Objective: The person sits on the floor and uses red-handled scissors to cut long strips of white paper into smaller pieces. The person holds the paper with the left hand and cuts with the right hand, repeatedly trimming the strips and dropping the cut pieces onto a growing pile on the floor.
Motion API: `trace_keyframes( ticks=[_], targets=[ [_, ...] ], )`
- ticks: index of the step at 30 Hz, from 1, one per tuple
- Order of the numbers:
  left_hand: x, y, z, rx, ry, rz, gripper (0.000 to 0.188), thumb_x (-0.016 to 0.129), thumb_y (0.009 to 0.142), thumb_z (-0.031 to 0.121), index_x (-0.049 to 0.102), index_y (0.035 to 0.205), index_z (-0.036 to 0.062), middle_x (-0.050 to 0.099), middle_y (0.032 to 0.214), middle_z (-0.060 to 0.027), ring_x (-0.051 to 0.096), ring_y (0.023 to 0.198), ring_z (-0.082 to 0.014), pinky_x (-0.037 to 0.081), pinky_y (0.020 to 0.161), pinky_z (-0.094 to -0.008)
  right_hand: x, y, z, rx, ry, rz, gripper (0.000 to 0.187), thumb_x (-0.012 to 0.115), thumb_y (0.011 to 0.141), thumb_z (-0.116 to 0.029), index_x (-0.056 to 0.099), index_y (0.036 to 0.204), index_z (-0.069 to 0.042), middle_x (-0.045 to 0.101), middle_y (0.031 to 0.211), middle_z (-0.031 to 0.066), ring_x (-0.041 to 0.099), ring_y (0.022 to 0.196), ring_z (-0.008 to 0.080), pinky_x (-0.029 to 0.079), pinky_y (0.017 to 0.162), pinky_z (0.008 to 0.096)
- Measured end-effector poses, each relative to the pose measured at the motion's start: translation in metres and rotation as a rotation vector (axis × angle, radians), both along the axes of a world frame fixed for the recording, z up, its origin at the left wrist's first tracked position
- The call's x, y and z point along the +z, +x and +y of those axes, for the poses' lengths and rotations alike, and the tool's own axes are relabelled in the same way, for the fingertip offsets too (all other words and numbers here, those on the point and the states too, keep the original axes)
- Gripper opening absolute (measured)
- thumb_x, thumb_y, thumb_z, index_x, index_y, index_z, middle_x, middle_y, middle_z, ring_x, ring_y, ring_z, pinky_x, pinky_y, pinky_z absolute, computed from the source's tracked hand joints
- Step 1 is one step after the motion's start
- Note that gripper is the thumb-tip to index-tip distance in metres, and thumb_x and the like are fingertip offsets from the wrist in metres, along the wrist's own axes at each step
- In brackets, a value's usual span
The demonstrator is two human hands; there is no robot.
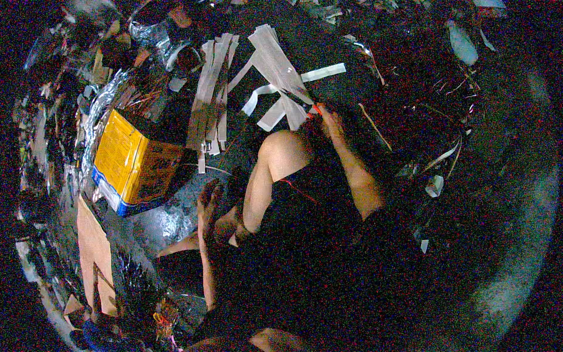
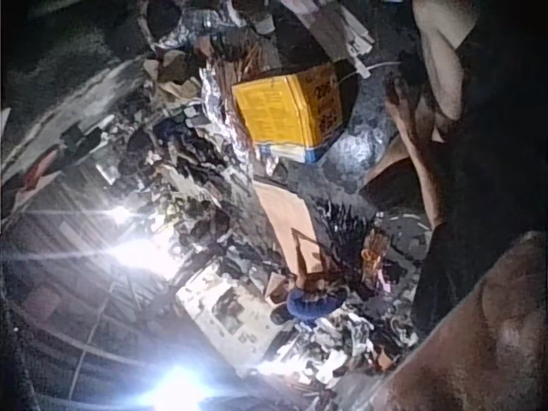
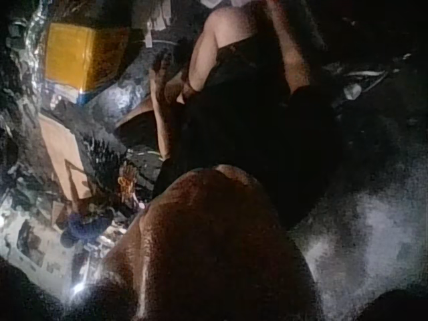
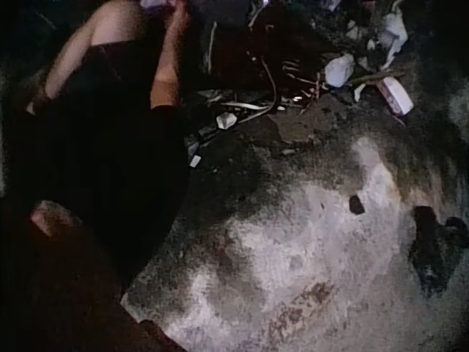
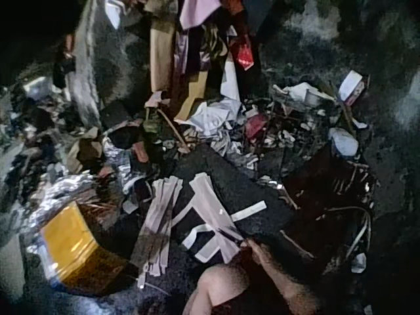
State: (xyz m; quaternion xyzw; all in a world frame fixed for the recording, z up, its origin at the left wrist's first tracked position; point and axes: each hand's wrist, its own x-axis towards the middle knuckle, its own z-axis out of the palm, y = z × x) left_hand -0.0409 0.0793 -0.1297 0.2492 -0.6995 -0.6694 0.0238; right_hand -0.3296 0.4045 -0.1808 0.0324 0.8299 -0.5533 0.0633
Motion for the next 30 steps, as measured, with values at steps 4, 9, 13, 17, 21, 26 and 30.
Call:
trace_keyframes(
  ticks=[4, 9, 13, 17, 21, 26, 30],
  targets=[
    [-0.003, 0.003, -0.003, 0.086, 0.121, 0.086, 0.032, 0.050, 0.086, 0.019, 0.049, 0.112, -0.0005, 0.056, 0.101, -0.0113, 0.052, 0.095, -0.0183, 0.039, 0.085, -0.0282, 0.045, -0.036, -0.020, 0.141, 0.488, 0.687, 0.030, 0.058, 0.074, -0.012, 0.054, 0.103, -0.007, 0.059, 0.098, 0.0149, 0.057, 0.082, 0.0314, 0.046, 0.070, 0.0383],
    [0.007, -0.008, -0.010, 0.019, -0.002, 0.098, 0.031, 0.049, 0.086, 0.015, 0.048, 0.113, -0.0013, 0.055, 0.104, -0.0109, 0.052, 0.097, -0.0182, 0.038, 0.086, -0.0277, 0.192, -0.092, -0.065, -0.060, 0.438, 0.820, 0.030, 0.060, 0.073, -0.013, 0.054, 0.101, -0.006, 0.060, 0.089, 0.0157, 0.058, 0.081, 0.0297, 0.046, 0.068, 0.0361],
    [0.041, -0.041, -0.002, 0.014, -0.066, 0.256, 0.032, 0.051, 0.085, 0.011, 0.047, 0.114, -0.0010, 0.056, 0.104, -0.0118, 0.052, 0.099, -0.0187, 0.039, 0.086, -0.0278, 0.265, -0.090, -0.089, 0.191, -0.208, 0.673, 0.031, 0.065, 0.074, -0.020, 0.055, 0.098, -0.004, 0.059, 0.083, 0.0011, 0.054, 0.071, 0.0118, 0.042, 0.060, 0.0237],
    [0.115, -0.079, 0.009, 0.073, -0.307, 0.480, 0.067, 0.069, 0.071, 0.017, 0.033, 0.125, -0.0006, 0.046, 0.118, -0.0167, 0.045, 0.109, -0.0236, 0.035, 0.094, -0.0319, 0.305, 0.010, -0.149, 0.348, -0.699, 0.367, 0.039, 0.062, 0.074, -0.017, 0.050, 0.108, -0.002, 0.054, 0.101, 0.0064, 0.051, 0.095, 0.0157, 0.041, 0.082, 0.0297],
    [0.157, -0.102, 0.007, 0.195, -0.710, 0.724, 0.106, 0.078, 0.056, 0.030, 0.012, 0.134, 0.0021, 0.019, 0.135, -0.0211, 0.024, 0.124, -0.0330, 0.024, 0.100, -0.0398, 0.315, 0.096, -0.186, 0.421, -0.785, 0.258, 0.039, 0.063, 0.069, -0.018, 0.051, 0.104, -0.005, 0.056, 0.096, 0.0061, 0.052, 0.091, 0.0158, 0.040, 0.082, 0.0286],
    [0.143, -0.078, -0.010, 0.297, -0.616, 0.647, 0.060, 0.060, 0.066, 0.003, 0.038, 0.122, 0.0036, 0.051, 0.112, -0.0165, 0.049, 0.105, -0.0310, 0.038, 0.089, -0.0359, 0.320, 0.137, -0.216, 0.622, -0.895, 0.050, 0.028, 0.055, 0.075, -0.010, 0.052, 0.102, -0.003, 0.054, 0.095, 0.0064, 0.053, 0.089, 0.0161, 0.042, 0.080, 0.0282],
    [0.103, -0.003, -0.019, 0.145, -0.407, 0.519, 0.033, 0.054, 0.075, 0.004, 0.050, 0.108, 0.0032, 0.058, 0.091, -0.0094, 0.057, 0.083, -0.0203, 0.043, 0.074, -0.0297, 0.340, 0.143, -0.255, 0.646, -1.167, -0.054, 0.025, 0.058, 0.078, -0.014, 0.054, 0.101, -0.005, 0.056, 0.097, 0.0054, 0.054, 0.089, 0.0137, 0.044, 0.077, 0.0277]
  ],
)
